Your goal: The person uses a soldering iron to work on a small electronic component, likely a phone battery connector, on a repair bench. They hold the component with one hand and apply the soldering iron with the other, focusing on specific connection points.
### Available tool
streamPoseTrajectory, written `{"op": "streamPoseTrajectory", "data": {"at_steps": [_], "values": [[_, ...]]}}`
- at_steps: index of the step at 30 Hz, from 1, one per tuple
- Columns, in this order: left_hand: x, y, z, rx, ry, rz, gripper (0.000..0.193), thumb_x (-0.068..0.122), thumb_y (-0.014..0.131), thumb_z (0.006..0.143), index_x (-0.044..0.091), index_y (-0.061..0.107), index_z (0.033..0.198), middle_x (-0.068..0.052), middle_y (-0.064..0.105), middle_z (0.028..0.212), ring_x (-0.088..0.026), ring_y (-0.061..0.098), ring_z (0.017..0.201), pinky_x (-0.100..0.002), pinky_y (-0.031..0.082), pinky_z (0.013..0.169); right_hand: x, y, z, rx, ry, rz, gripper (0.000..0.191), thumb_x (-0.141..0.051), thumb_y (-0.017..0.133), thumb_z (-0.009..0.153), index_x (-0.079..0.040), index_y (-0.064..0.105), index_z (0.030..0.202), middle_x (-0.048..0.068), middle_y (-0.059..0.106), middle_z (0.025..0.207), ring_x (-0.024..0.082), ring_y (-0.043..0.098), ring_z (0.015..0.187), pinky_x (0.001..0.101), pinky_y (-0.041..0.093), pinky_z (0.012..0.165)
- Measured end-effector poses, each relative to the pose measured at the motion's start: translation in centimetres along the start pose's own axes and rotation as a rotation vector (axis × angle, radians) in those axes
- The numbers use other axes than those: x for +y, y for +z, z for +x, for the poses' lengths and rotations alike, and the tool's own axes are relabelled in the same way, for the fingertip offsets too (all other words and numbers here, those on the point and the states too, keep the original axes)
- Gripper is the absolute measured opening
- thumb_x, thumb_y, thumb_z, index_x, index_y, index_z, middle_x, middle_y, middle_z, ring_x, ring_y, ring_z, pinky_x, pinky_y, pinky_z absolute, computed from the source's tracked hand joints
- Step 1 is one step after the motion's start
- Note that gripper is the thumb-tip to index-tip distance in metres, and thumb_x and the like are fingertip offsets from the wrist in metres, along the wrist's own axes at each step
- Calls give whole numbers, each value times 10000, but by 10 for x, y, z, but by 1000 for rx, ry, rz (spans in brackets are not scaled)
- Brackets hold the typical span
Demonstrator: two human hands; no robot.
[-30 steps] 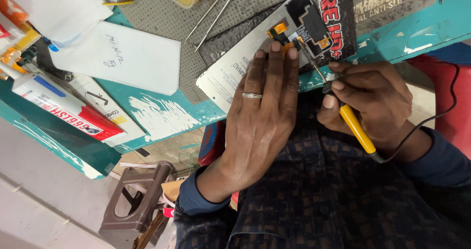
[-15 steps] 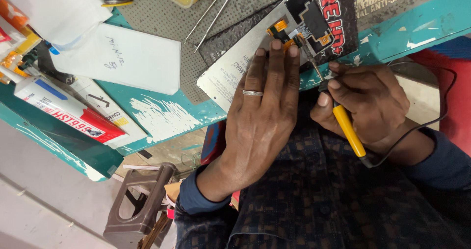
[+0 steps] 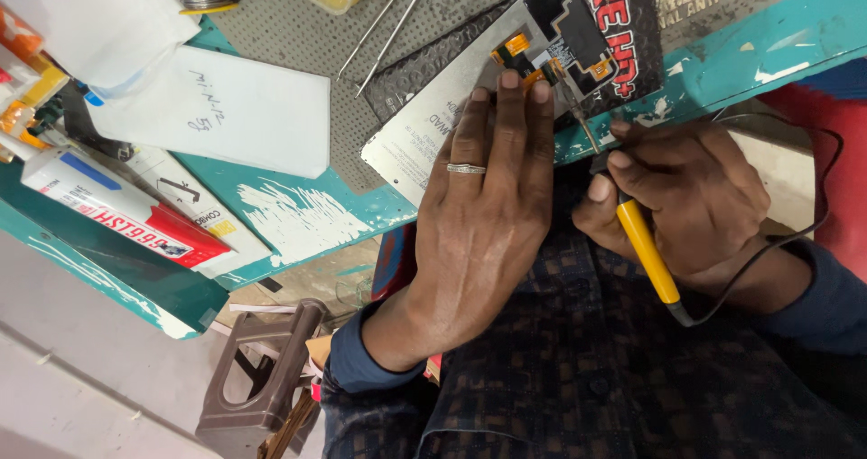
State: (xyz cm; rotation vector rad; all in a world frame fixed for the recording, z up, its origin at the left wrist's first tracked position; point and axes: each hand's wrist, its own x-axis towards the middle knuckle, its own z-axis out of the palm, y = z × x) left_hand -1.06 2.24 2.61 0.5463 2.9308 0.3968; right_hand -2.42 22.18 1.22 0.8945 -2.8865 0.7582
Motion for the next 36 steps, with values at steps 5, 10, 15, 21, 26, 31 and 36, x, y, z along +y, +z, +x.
{"op": "streamPoseTrajectory", "data": {"at_steps": [5, 10, 15, 21, 26, 31, 36], "values": [[0, 1, -2, 1, 0, 18, 519, 50, 613, 1021, -60, 535, 1522, -233, 500, 1529, -351, 539, 1378, -403, 512, 1184, 1, -1, -3, 26, -33, 24, 159, -65, 789, 816, 16, 668, 878, 150, 724, 971, 266, 689, 840, 343, 555, 720], [0, 1, -1, 13, 0, 20, 514, 43, 611, 1025, -57, 537, 1523, -231, 503, 1531, -350, 543, 1376, -400, 512, 1184, 2, 0, -4, 44, -46, 18, 156, -60, 787, 828, 19, 664, 880, 151, 729, 987, 260, 703, 864, 345, 564, 739], [0, -1, -1, 6, -2, 22, 514, 50, 607, 1022, -55, 541, 1521, -231, 503, 1535, -352, 539, 1385, -395, 510, 1180, 2, 0, -4, 38, -54, 18, 152, -58, 780, 832, 26, 662, 879, 158, 734, 1004, 265, 718, 894, 351, 578, 767], [0, 0, -1, 8, -8, 20, 514, 69, 615, 1030, -53, 538, 1524, -229, 501, 1537, -357, 536, 1388, -398, 511, 1172, 1, 0, -5, 23, -24, 16, 150, -80, 784, 813, 13, 676, 860, 142, 727, 971, 266, 706, 855, 348, 575, 749], [1, 2, -2, 19, -8, 10, 506, 52, 617, 1035, -60, 536, 1522, -235, 501, 1536, -363, 540, 1395, -404, 518, 1170, 3, -5, -8, 5, -18, 54, 146, -85, 773, 806, 25, 682, 837, 145, 728, 987, 261, 693, 844, 336, 571, 735], [1, 2, 0, 30, -11, 16, 504, 20, 618, 1017, -50, 549, 1512, -229, 512, 1522, -355, 553, 1377, -408, 529, 1163, 13, -19, -11, -104, 79, 72, 164, -78, 775, 888, 11, 651, 828, 128, 744, 1058, 273, 695, 935, 338, 589, 785], [1, 0, 0, 22, -9, 29, 496, 25, 621, 1023, -46, 559, 1510, -223, 516, 1521, -352, 548, 1380, -395, 529, 1158, 22, -6, -4, 71, -23, 164, 185, -47, 803, 869, 52, 651, 903, 150, 705, 955, 282, 715, 912, 359, 585, 754]]}}
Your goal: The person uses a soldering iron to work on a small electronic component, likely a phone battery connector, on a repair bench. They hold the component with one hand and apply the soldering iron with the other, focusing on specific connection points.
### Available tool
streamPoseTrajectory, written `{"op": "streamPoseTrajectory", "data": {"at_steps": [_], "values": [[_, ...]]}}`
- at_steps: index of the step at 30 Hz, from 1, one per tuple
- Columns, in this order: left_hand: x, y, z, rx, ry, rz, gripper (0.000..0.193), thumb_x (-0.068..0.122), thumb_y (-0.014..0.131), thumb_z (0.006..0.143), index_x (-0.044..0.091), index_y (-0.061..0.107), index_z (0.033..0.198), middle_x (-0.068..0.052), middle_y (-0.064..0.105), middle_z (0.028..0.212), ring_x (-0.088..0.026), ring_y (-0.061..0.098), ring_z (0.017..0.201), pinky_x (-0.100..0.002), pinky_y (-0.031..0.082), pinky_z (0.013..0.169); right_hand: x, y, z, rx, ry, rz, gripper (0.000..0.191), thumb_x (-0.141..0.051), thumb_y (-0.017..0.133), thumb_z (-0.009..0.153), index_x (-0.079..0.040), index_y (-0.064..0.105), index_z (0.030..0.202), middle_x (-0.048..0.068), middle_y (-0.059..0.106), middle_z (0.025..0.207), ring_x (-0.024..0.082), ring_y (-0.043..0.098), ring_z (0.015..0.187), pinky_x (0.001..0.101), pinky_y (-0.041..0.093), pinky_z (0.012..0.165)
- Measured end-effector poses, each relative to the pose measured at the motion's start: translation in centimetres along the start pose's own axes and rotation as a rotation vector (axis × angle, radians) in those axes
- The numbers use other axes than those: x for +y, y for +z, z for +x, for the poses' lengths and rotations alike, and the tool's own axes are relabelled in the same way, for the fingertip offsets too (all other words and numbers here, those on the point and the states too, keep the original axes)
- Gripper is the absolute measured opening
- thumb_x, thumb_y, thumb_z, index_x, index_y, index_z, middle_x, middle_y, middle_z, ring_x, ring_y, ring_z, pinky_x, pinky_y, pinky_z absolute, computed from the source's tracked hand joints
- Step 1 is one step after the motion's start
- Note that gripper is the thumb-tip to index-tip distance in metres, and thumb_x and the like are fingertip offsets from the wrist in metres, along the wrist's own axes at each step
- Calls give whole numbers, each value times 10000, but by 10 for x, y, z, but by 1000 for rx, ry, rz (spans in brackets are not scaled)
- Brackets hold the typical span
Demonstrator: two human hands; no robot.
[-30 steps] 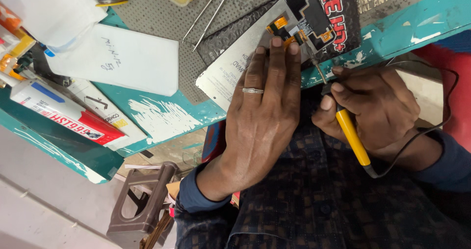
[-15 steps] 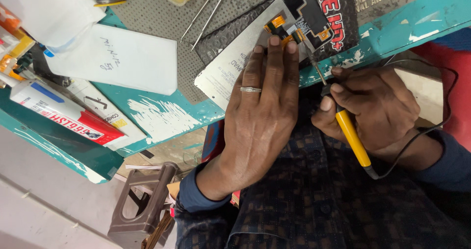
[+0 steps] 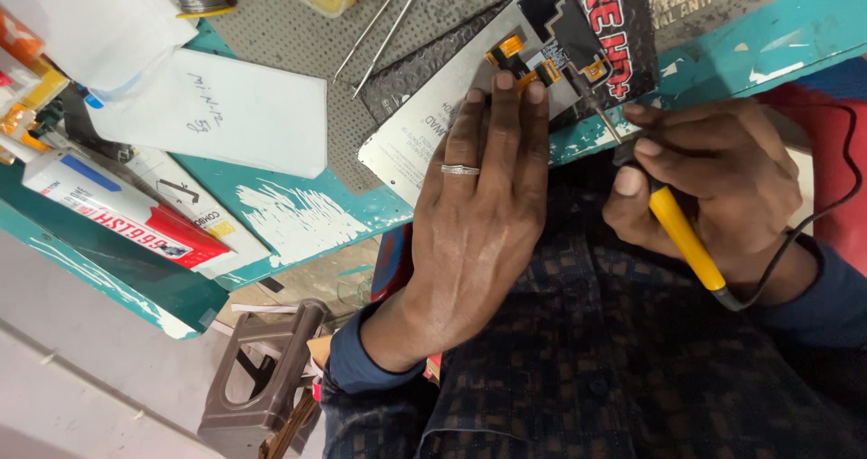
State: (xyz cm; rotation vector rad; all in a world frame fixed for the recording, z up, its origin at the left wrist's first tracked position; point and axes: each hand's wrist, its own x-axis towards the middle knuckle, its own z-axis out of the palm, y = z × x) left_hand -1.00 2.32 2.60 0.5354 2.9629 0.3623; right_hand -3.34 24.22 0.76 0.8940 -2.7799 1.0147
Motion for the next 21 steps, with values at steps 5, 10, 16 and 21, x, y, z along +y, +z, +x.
{"op": "streamPoseTrajectory", "data": {"at_steps": [5, 10, 16, 21], "values": [[0, -2, -1, -2, -15, -5, 496, 46, 620, 1035, -37, 559, 1521, -207, 514, 1533, -342, 541, 1388, -389, 522, 1172, 1, 6, 5, 44, -30, 52, 209, -30, 834, 863, 35, 645, 923, 143, 692, 909, 287, 705, 900, 357, 581, 735], [1, -3, 0, -5, -16, -12, 490, 63, 617, 1043, -38, 560, 1520, -207, 511, 1532, -341, 542, 1390, -391, 518, 1178, 3, 4, 6, 18, -40, 35, 213, -34, 846, 849, 33, 667, 942, 137, 713, 918, 268, 696, 914, 349, 580, 732], [1, -1, -1, -6, -20, -23, 495, 65, 621, 1039, -39, 560, 1519, -208, 509, 1531, -345, 542, 1391, -396, 518, 1181, 7, 5, 5, 31, -64, 51, 217, -39, 845, 841, 39, 661, 927, 151, 718, 920, 275, 694, 885, 358, 576, 711], [1, 0, -2, -7, -25, -41, 494, 67, 630, 1044, -42, 556, 1520, -214, 503, 1538, -352, 530, 1405, -408, 519, 1188, 7, 6, 3, 27, -63, 40, 225, -49, 849, 849, 25, 654, 933, 145, 709, 905, 282, 694, 877, 362, 578, 700]]}}
